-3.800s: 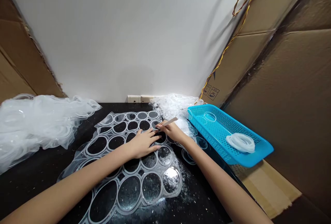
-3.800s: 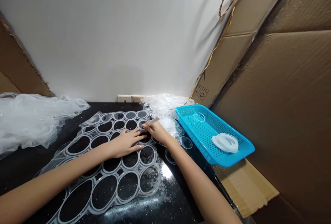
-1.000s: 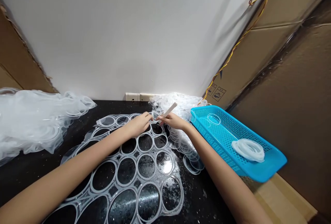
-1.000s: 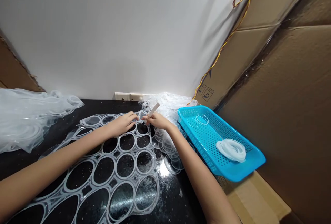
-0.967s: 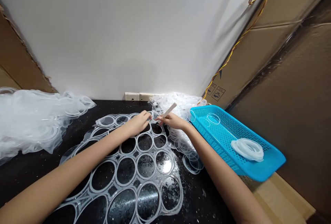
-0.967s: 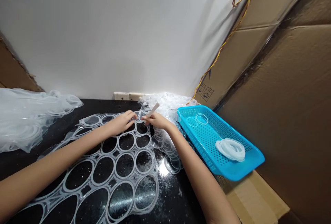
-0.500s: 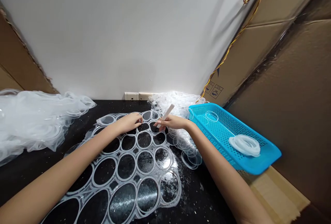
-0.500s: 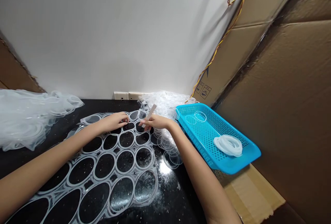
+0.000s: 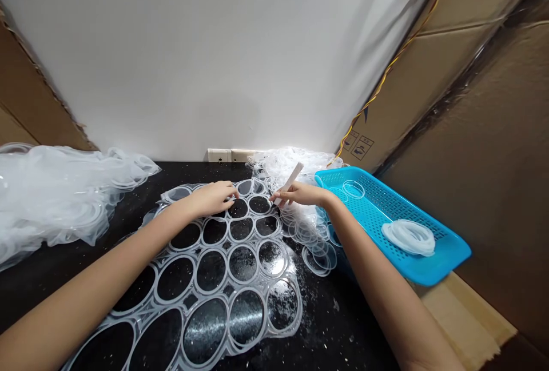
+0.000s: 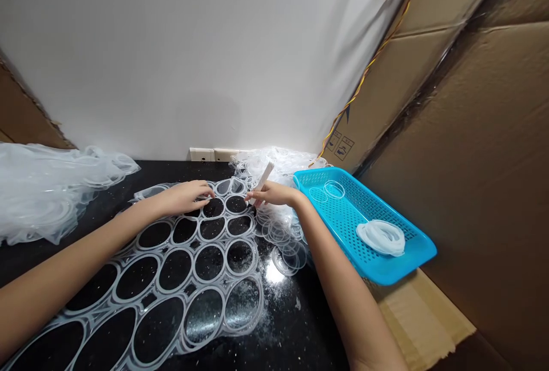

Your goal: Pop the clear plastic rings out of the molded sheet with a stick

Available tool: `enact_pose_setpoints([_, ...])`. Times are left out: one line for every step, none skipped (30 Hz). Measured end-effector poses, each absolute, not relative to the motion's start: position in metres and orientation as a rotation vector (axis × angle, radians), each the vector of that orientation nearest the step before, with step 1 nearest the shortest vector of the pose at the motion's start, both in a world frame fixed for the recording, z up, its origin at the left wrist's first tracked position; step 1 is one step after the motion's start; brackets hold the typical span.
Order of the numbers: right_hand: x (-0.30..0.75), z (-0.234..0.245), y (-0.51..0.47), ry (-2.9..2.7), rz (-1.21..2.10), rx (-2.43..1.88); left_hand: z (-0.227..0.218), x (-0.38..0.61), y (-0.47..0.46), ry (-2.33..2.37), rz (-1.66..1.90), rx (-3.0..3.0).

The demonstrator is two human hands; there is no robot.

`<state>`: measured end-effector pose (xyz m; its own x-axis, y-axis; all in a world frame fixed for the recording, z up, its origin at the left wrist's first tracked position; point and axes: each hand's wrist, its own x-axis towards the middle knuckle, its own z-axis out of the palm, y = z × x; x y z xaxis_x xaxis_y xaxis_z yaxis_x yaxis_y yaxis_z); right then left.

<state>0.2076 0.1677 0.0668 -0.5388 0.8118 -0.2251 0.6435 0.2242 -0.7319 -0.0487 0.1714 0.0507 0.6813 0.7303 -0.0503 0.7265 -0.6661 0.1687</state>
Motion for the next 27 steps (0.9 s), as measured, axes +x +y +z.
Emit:
enact_pose_setpoints([0.207,0.067,0.168,-2.276,1.196,-1.397,0.051,-0.045,0.168,1.166,0.058,2.738])
enact_pose_setpoints([0.207,0.067,0.168,-2.262,1.181,-1.410,0.052,-0.041,0.164,1.135,0.078,2.756])
enact_pose_setpoints([0.207,0.068,0.169,-2.250,1.163,-1.424,0.051,-0.037,0.161,1.099,0.088,2.772])
enact_pose_setpoints([0.207,0.068,0.169,-2.239,1.145,-1.438,0.051,-0.033,0.157,1.060,0.089,2.785])
enact_pose_setpoints([0.207,0.067,0.169,-2.231,1.130,-1.450,0.049,-0.029,0.153,1.025,0.085,2.795])
enact_pose_setpoints([0.206,0.066,0.170,-2.227,1.120,-1.459,0.048,-0.026,0.150,0.995,0.078,2.803])
enact_pose_setpoints([0.206,0.065,0.170,-2.227,1.114,-1.465,0.046,-0.024,0.148,0.971,0.070,2.809])
enact_pose_setpoints([0.205,0.063,0.171,-2.228,1.110,-1.469,0.044,-0.022,0.146,0.953,0.062,2.814])
enact_pose_setpoints([0.204,0.061,0.171,-2.230,1.104,-1.476,0.043,-0.021,0.145,0.943,0.055,2.818])
enact_pose_setpoints([0.204,0.059,0.172,-2.230,1.092,-1.485,0.041,-0.021,0.144,0.939,0.052,2.821])
enact_pose_setpoints([0.203,0.057,0.173,-2.226,1.075,-1.499,0.040,-0.021,0.144,0.940,0.052,2.823])
enact_pose_setpoints([0.203,0.055,0.174,-2.220,1.053,-1.514,0.040,-0.021,0.144,0.944,0.054,2.825])
enact_pose_setpoints([0.204,0.053,0.175,-2.213,1.032,-1.529,0.040,-0.021,0.145,0.948,0.057,2.827])
enact_pose_setpoints([0.204,0.052,0.177,-2.206,1.015,-1.542,0.039,-0.021,0.146,0.950,0.063,2.828])
enact_pose_setpoints([0.205,0.051,0.178,-2.202,1.003,-1.550,0.039,-0.021,0.146,0.949,0.069,2.829])
enact_pose_setpoints([0.206,0.051,0.178,-2.202,0.999,-1.553,0.039,-0.021,0.147,0.945,0.076,2.828])
enact_pose_setpoints([0.207,0.051,0.178,-2.205,0.999,-1.552,0.039,-0.020,0.147,0.939,0.084,2.827])
enact_pose_setpoints([0.208,0.051,0.178,-2.212,1.005,-1.548,0.039,-0.019,0.147,0.932,0.090,2.825])
enact_pose_setpoints([0.208,0.052,0.177,-2.220,1.014,-1.540,0.040,-0.019,0.146,0.924,0.094,2.822])
enact_pose_setpoints([0.208,0.053,0.177,-2.229,1.025,-1.530,0.040,-0.018,0.145,0.913,0.095,2.817])
enact_pose_setpoints([0.207,0.055,0.176,-2.235,1.035,-1.519,0.041,-0.018,0.143,0.899,0.092,2.811])
enact_pose_setpoints([0.207,0.056,0.175,-2.237,1.041,-1.506,0.043,-0.017,0.141,0.881,0.085,2.802])
enact_pose_setpoints([0.206,0.056,0.174,-2.234,1.041,-1.493,0.045,-0.017,0.138,0.861,0.077,2.792])
enact_pose_setpoints([0.205,0.057,0.174,-2.225,1.034,-1.479,0.047,-0.017,0.136,0.837,0.067,2.779])
enact_pose_setpoints([0.204,0.057,0.174,-2.211,1.022,-1.464,0.049,-0.017,0.134,0.811,0.058,2.764])
enact_pose_setpoints([0.203,0.057,0.174,-2.194,1.007,-1.449,0.050,-0.017,0.133,0.785,0.051,2.747])
enact_pose_setpoints([0.202,0.057,0.174,-2.177,0.992,-1.432,0.052,-0.018,0.133,0.767,0.053,2.729])
